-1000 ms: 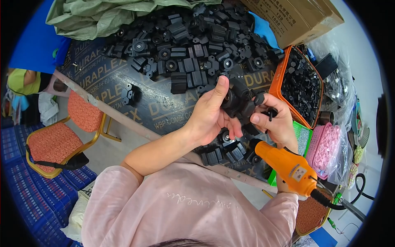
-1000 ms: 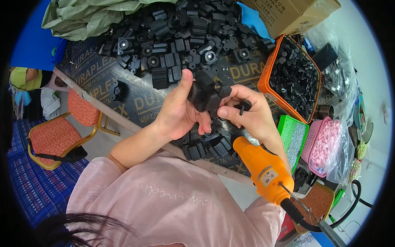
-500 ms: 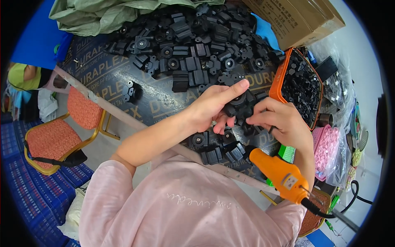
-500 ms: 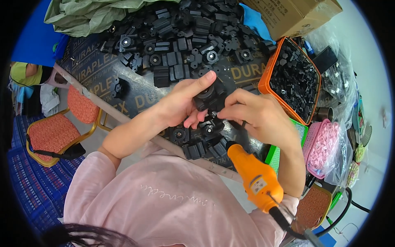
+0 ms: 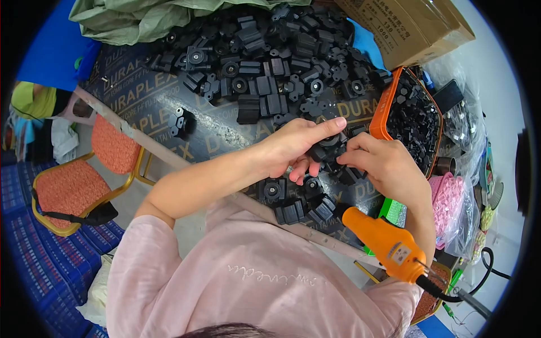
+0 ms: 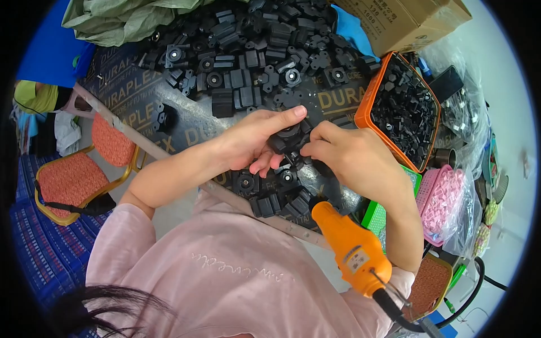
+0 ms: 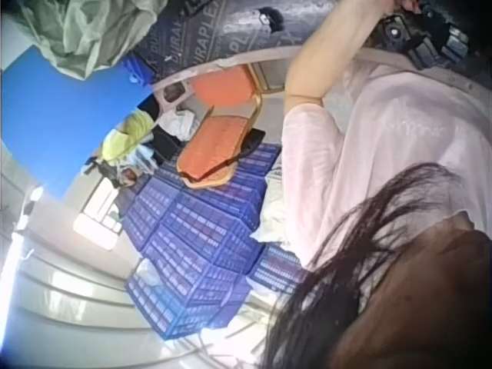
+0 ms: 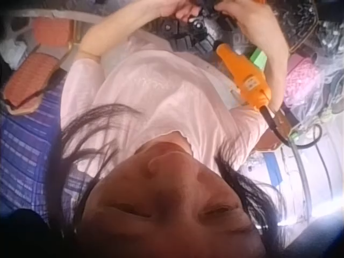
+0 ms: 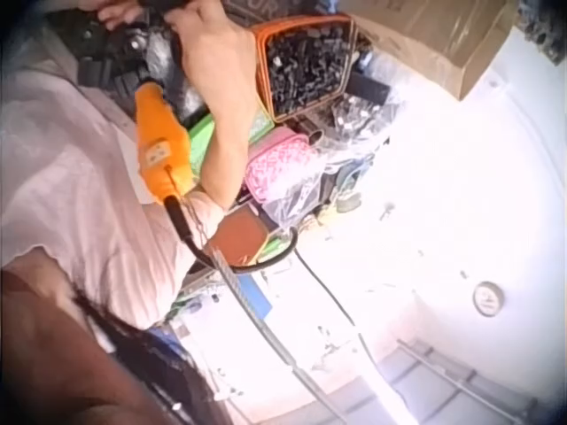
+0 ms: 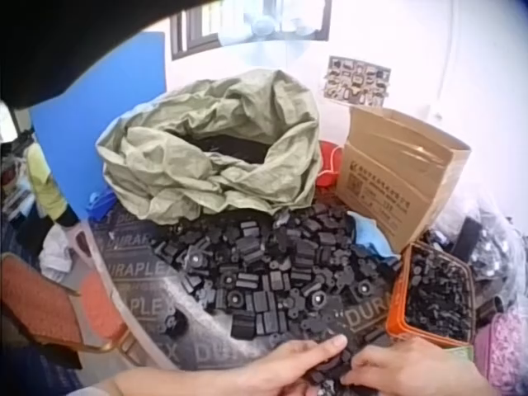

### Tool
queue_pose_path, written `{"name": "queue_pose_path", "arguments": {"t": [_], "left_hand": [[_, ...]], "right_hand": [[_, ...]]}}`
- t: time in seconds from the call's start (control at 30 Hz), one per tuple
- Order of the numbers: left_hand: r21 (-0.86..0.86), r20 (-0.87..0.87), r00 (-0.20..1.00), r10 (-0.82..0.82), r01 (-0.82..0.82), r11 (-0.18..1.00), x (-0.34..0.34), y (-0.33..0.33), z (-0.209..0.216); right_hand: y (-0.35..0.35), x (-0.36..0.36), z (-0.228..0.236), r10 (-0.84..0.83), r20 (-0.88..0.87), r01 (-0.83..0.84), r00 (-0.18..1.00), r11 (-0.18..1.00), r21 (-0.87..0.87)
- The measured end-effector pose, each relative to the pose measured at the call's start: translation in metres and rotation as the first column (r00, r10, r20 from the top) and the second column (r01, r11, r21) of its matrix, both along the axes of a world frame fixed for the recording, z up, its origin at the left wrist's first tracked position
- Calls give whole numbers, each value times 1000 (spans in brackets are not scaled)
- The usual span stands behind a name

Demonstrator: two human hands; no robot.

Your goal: The person spreads screws across a tray by hand, places black plastic components into a cardboard box, and assembles black plastic parts together by hand.

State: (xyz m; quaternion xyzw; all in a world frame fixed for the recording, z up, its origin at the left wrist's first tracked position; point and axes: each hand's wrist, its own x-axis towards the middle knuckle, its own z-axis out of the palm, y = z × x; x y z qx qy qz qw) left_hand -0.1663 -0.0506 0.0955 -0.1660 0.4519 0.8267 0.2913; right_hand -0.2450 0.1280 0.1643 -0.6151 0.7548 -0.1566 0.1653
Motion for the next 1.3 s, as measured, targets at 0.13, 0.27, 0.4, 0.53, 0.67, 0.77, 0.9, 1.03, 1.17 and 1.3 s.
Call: {"name": "queue_pose_path", "arguments": {"t": [0.13, 0.27, 0.4, 0.53, 0.67, 0.77, 0.9, 1.03, 1.17, 1.3], "left_hand": [[-26, 40, 995, -91, 92, 995, -3, -1, 1], [-50, 104, 987, -126, 132, 990, -6, -4, 3], [-49, 76, 993, -94, 98, 994, -4, -6, 0], [66, 104, 990, -96, 90, 994, 0, -1, -2], [151, 71, 994, -83, 71, 986, 4, -2, -1], [217, 17, 992, -122, 116, 969, 13, 0, 1], [264, -36, 989, -143, 147, 953, 18, 4, 1], [193, -45, 984, -170, 175, 965, 22, 10, -16], [49, -164, 984, 64, -56, 997, 27, 17, -16], [-371, -649, 760, -11, -304, 877, 33, 20, -24]], "right_hand": [[-7, 3, 6, 70, -146, -54, 987, 992, 111], [-10, 1, 8, 96, -166, -64, 982, 980, 190], [-10, -2, -2, -4, 8, 3, 1000, 998, 59], [-5, -6, -14, -41, 128, 44, 991, 999, -14], [-8, -4, -19, -111, 239, 167, 965, 959, -229], [-3, -4, -21, -129, 512, 246, 849, 955, -168], [2, 17, -33, -138, 853, 412, 503, 906, -96], [1, 18, -29, -322, 793, 390, 517, 913, 117], [7, 22, -49, -255, 882, 509, 396, 861, 21], [10, 23, -59, -245, 907, 659, 343, 751, -46]]}}
